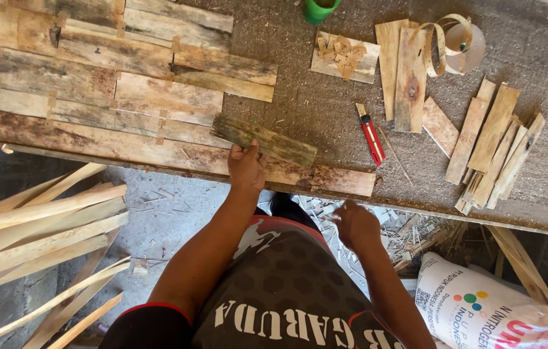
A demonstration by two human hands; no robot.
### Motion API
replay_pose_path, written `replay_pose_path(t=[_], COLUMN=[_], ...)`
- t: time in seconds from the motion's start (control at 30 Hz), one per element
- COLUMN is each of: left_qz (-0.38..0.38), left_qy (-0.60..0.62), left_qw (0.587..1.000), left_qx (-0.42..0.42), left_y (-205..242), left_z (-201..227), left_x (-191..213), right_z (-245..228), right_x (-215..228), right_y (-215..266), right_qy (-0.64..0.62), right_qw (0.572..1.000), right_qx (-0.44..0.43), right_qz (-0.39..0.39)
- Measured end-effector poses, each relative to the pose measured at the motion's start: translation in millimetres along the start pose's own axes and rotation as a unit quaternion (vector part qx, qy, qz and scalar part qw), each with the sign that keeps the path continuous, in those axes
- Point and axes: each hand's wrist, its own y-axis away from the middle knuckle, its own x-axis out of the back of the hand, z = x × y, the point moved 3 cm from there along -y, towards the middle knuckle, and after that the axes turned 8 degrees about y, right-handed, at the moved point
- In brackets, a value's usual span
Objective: Applying small rectangular wood pieces to a large wooden surface to create a textured wall panel.
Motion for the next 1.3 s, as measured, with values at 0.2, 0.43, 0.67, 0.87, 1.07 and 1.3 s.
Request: replay_pose_path(t=[0.2, 0.43, 0.67, 0.87, 1.07, 1.3], left_qz=[0.111, 0.05, 0.04, 0.033, 0.047, 0.074], left_qy=[0.025, 0.087, 0.154, 0.18, 0.177, 0.16], left_qw=[0.993, 0.987, 0.977, 0.97, 0.97, 0.972], left_qx=[-0.023, -0.127, -0.144, -0.163, -0.162, -0.153], left_y=[45, -20, -10, -26, -9, -10], left_z=[68, 100, 128, 131, 143, 135], left_x=[-60, 1, 2, 27, 18, 28], right_z=[-21, -41, -30, -38, -36, -32], right_x=[20, 14, -18, 21, 7, -9], right_y=[-36, -58, -73, -58, -66, -71], right_qy=[-0.102, -0.166, -0.109, -0.077, 0.031, 0.045], right_qw=[0.981, 0.97, 0.955, 0.973, 0.97, 0.965], right_qx=[0.002, 0.032, 0.106, 0.102, 0.118, 0.115], right_qz=[0.165, 0.175, 0.256, 0.19, 0.208, 0.232])
